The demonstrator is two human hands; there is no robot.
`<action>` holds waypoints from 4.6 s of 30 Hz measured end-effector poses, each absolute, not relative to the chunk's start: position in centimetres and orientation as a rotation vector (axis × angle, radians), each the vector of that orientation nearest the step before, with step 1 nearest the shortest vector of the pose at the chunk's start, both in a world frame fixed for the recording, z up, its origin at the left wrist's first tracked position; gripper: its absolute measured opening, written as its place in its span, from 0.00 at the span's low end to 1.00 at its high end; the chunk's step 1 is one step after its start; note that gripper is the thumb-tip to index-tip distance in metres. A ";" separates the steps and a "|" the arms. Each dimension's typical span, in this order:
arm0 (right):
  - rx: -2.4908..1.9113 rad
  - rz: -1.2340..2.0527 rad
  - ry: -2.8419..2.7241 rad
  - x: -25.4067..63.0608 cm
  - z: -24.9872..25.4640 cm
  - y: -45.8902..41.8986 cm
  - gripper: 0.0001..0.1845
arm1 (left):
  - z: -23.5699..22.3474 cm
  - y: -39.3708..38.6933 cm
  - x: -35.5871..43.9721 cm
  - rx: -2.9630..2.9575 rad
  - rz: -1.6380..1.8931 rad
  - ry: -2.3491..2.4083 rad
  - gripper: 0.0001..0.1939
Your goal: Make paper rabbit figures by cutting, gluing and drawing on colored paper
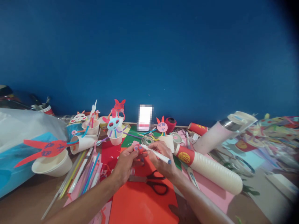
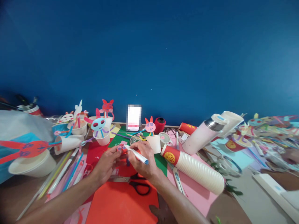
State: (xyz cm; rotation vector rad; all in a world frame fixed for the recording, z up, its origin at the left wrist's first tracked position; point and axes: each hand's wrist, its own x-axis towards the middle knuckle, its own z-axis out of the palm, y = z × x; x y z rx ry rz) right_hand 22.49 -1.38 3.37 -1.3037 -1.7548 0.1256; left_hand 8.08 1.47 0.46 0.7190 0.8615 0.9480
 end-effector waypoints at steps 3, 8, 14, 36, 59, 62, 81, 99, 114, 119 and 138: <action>-1.301 0.112 -1.766 22.5 3.2 -1.3 0.02 | 0.6 1.4 8.1 0.715 0.941 0.867 0.10; -1.291 0.082 -1.793 22.5 3.0 -1.2 0.02 | 0.7 1.4 8.1 0.721 0.932 0.853 0.09; -1.235 0.108 -1.812 22.6 3.0 -1.3 0.01 | 0.6 1.5 8.0 0.734 0.922 0.854 0.08; -1.324 0.179 -1.766 23.0 2.6 -0.9 0.03 | 0.6 1.5 8.1 0.731 0.903 0.862 0.09; -1.323 0.212 -1.779 23.4 2.8 -0.9 0.04 | 0.6 1.5 8.0 0.738 0.886 0.855 0.08; -1.329 0.176 -1.772 23.4 2.9 -0.9 0.04 | 0.7 1.5 8.0 0.736 0.881 0.856 0.09; -1.313 0.224 -1.716 23.7 2.6 -0.8 0.03 | 0.8 1.6 7.9 0.715 0.880 0.861 0.09; -1.285 0.398 -1.579 23.5 2.4 -1.0 0.12 | 1.4 1.5 7.7 0.699 0.878 0.830 0.11; -1.249 0.400 -1.596 23.0 0.7 -0.2 0.11 | 0.6 1.7 7.6 0.630 0.879 0.789 0.19; -1.200 0.499 -1.637 23.6 2.3 -1.1 0.16 | 1.0 1.7 7.7 0.706 0.833 0.799 0.17; -1.300 0.249 -1.852 23.3 3.2 -1.3 0.04 | 1.0 1.6 7.7 0.800 0.812 0.850 0.10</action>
